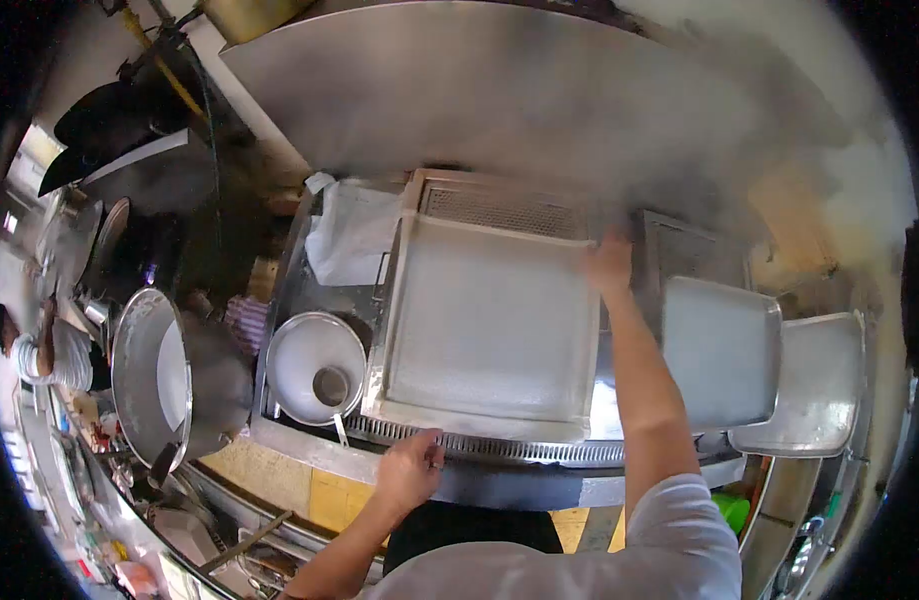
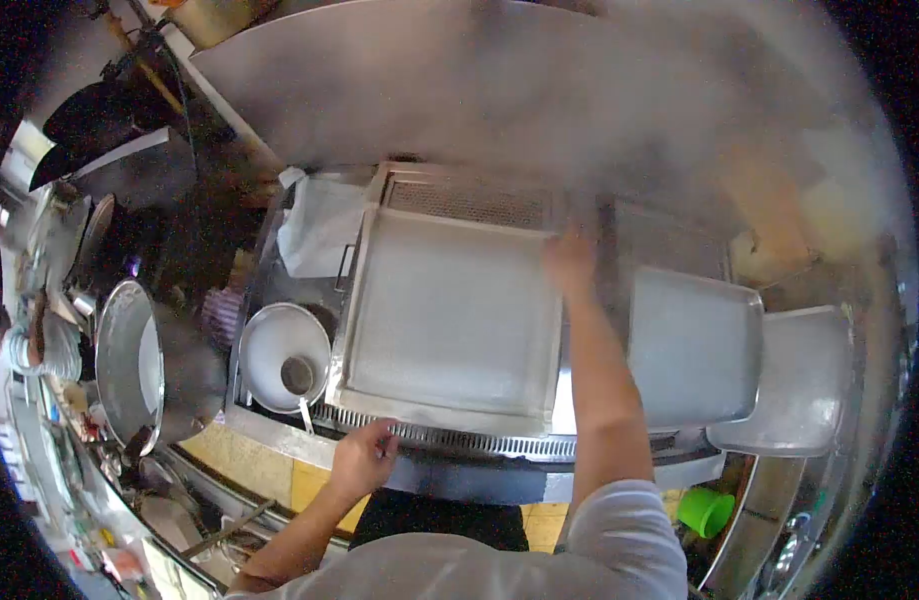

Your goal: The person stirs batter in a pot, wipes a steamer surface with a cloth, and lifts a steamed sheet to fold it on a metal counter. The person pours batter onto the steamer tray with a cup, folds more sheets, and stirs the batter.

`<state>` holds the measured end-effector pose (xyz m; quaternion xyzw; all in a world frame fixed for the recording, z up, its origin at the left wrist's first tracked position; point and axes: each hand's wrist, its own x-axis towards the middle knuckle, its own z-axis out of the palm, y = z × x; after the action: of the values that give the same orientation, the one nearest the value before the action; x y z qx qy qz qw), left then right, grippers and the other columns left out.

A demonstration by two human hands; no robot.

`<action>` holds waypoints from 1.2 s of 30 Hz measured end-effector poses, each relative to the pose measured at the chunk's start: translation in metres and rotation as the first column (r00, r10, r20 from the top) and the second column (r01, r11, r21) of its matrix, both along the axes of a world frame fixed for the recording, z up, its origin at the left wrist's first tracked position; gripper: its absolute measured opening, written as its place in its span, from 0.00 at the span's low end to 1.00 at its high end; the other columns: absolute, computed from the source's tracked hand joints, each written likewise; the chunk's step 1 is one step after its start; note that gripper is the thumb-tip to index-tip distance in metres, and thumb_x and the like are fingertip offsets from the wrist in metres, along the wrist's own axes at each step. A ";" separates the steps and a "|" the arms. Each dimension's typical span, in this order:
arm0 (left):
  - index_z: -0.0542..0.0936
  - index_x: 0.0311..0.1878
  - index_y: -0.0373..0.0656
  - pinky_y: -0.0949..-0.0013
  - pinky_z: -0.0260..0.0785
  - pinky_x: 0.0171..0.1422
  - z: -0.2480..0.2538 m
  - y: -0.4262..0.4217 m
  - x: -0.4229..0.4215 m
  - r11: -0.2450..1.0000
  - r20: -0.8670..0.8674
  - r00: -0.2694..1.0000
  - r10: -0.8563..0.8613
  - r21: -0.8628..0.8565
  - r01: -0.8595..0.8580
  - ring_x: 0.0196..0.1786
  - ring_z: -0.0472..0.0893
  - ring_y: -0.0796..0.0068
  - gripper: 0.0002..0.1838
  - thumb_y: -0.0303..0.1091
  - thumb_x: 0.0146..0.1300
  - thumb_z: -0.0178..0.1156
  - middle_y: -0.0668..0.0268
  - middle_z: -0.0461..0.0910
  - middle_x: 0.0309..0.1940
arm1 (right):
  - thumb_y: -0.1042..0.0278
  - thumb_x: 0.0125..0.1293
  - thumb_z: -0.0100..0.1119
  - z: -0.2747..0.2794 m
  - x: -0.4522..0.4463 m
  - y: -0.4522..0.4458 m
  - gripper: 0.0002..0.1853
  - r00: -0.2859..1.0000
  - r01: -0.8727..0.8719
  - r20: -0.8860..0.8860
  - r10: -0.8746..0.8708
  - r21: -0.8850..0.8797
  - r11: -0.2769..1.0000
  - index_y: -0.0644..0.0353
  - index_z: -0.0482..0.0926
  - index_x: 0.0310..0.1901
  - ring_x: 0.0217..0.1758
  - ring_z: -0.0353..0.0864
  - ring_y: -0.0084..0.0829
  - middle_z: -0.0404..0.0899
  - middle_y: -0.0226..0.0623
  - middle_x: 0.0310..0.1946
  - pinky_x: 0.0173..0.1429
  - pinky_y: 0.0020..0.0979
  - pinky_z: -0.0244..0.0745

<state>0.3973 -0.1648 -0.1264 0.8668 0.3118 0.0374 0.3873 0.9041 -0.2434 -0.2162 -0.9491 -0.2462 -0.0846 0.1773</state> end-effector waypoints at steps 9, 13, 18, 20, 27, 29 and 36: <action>0.84 0.50 0.43 0.51 0.81 0.44 0.002 -0.010 -0.034 0.996 0.026 0.998 0.066 -0.054 -0.064 0.39 0.87 0.50 0.12 0.31 0.64 0.67 0.54 0.88 0.36 | 0.62 0.62 0.66 0.011 -0.075 -0.027 0.43 0.997 -0.050 -0.056 0.046 -0.084 0.995 0.67 0.59 0.76 0.72 0.68 0.64 0.67 0.65 0.71 0.76 0.57 0.66; 0.85 0.51 0.43 0.52 0.81 0.43 -0.010 0.009 -0.047 0.997 0.204 0.978 0.043 0.052 -0.054 0.38 0.88 0.50 0.13 0.30 0.63 0.67 0.54 0.88 0.35 | 0.63 0.59 0.68 0.034 -0.196 -0.101 0.49 0.962 -0.019 -0.270 -0.040 -0.214 0.977 0.68 0.54 0.79 0.77 0.61 0.64 0.60 0.67 0.75 0.80 0.57 0.60; 0.85 0.52 0.42 0.52 0.81 0.43 -0.006 0.043 -0.059 1.000 0.170 0.985 0.007 -0.024 -0.002 0.38 0.88 0.50 0.14 0.30 0.62 0.67 0.52 0.88 0.36 | 0.61 0.60 0.68 0.050 -0.265 -0.138 0.47 0.937 0.091 -0.311 -0.158 -0.217 0.972 0.70 0.57 0.78 0.78 0.60 0.66 0.60 0.68 0.75 0.81 0.55 0.60; 0.85 0.51 0.42 0.51 0.81 0.43 -0.008 0.053 -0.067 0.999 0.144 0.990 -0.002 -0.053 0.010 0.39 0.88 0.49 0.14 0.29 0.62 0.67 0.52 0.88 0.37 | 0.63 0.61 0.66 0.050 -0.264 -0.128 0.43 0.972 0.050 -0.219 -0.089 -0.178 0.983 0.73 0.62 0.75 0.75 0.66 0.65 0.65 0.69 0.72 0.79 0.51 0.63; 0.86 0.55 0.42 0.53 0.81 0.44 -0.012 0.069 -0.094 0.995 0.227 0.970 -0.089 -0.029 0.098 0.37 0.88 0.52 0.15 0.31 0.65 0.67 0.50 0.88 0.39 | 0.65 0.68 0.62 0.045 -0.304 0.027 0.15 0.695 -0.295 -0.605 0.390 0.254 0.921 0.65 0.86 0.50 0.34 0.87 0.34 0.88 0.42 0.34 0.41 0.37 0.83; 0.86 0.54 0.42 0.54 0.82 0.44 -0.010 0.069 -0.104 0.995 0.228 0.971 -0.079 -0.045 0.092 0.37 0.88 0.52 0.15 0.31 0.65 0.67 0.50 0.88 0.39 | 0.65 0.70 0.59 0.057 -0.331 0.074 0.14 0.467 -0.245 -0.849 0.248 0.145 0.959 0.61 0.87 0.50 0.26 0.82 0.26 0.86 0.38 0.30 0.30 0.33 0.79; 0.85 0.52 0.43 0.49 0.81 0.49 0.004 0.058 -0.129 0.992 0.161 0.987 0.025 -0.124 -0.005 0.42 0.88 0.47 0.13 0.31 0.65 0.66 0.50 0.88 0.39 | 0.62 0.69 0.61 0.044 -0.354 0.110 0.13 0.409 -0.511 -0.866 0.287 0.044 0.858 0.60 0.88 0.47 0.26 0.83 0.29 0.85 0.39 0.28 0.30 0.37 0.78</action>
<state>0.2687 -0.1067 -0.1223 0.8328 0.2876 0.0916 0.4640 0.5496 -0.1330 -0.1724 -0.7916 -0.3558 0.4634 0.1790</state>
